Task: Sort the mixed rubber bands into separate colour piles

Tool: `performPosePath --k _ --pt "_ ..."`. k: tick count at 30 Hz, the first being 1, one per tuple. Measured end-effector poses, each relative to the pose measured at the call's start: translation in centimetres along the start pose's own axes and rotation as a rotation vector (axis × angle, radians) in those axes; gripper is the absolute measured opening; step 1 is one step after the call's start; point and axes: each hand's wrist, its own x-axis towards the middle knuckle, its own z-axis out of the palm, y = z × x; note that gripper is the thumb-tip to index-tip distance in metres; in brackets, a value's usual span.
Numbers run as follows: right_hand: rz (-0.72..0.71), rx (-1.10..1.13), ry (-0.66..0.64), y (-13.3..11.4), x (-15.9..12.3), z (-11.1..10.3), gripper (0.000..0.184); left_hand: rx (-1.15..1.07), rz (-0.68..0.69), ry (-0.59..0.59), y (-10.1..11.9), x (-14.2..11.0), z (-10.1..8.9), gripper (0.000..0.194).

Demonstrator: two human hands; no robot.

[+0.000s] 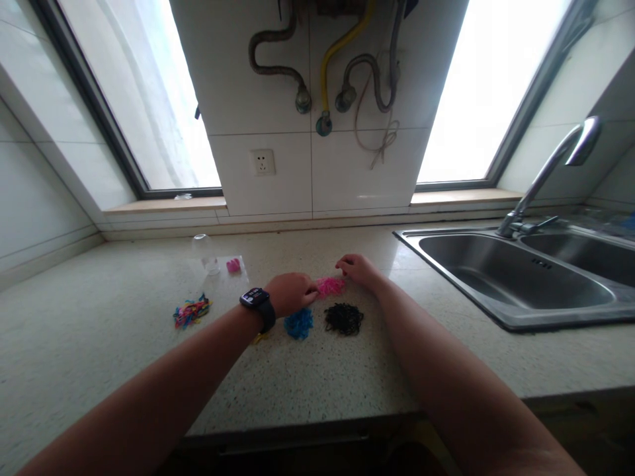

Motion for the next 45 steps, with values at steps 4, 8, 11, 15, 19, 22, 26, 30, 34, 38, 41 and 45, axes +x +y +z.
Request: performPosePath --k 4,8,11,15,19,22,26,30,34,38,41,45 --pt "-0.009 0.012 -0.017 0.2 0.1 0.1 0.028 -0.049 0.010 0.027 0.4 -1.8 -1.2 0.033" --pt "0.004 -0.004 -0.023 0.2 0.0 0.1 0.031 -0.118 0.022 0.043 2.2 -5.7 -2.8 0.033" --pt "0.001 -0.018 -0.034 0.2 0.0 0.2 0.031 -0.247 0.086 0.032 4.6 -9.5 -2.9 0.027" --pt "-0.011 -0.011 -0.051 0.3 0.0 0.1 0.030 -0.341 0.298 0.011 7.1 -13.6 -0.3 0.016" --pt "-0.013 -0.013 -0.055 0.2 -0.2 0.0 0.031 -0.327 0.521 0.056 7.9 -14.9 2.7 0.009" --pt "-0.016 -0.011 -0.062 -0.1 -0.5 -0.2 0.031 -0.317 0.567 0.084 7.8 -14.6 3.5 0.010" --pt "-0.019 -0.020 -0.071 -0.5 -0.7 -0.5 0.032 -0.318 0.634 0.086 7.3 -14.4 3.3 0.007" --pt "-0.014 -0.027 -0.077 -0.3 -0.7 -0.5 0.033 -0.221 0.656 0.092 7.3 -14.7 3.3 0.008" --pt "-0.029 -0.027 -0.080 0.0 -0.7 -0.5 0.035 -0.158 0.638 0.118 7.5 -15.1 3.5 0.010" --pt "-0.029 -0.031 -0.085 0.0 -0.7 -0.5 0.036 -0.146 0.630 0.139 7.5 -15.2 3.6 0.011" --pt "-0.016 -0.035 -0.079 0.0 -0.7 -0.5 0.036 -0.135 0.627 0.145 7.5 -15.2 3.6 0.014" --pt "-0.010 -0.028 -0.081 0.0 -0.8 -0.5 0.036 -0.111 0.622 0.154 7.5 -15.3 3.5 0.015"
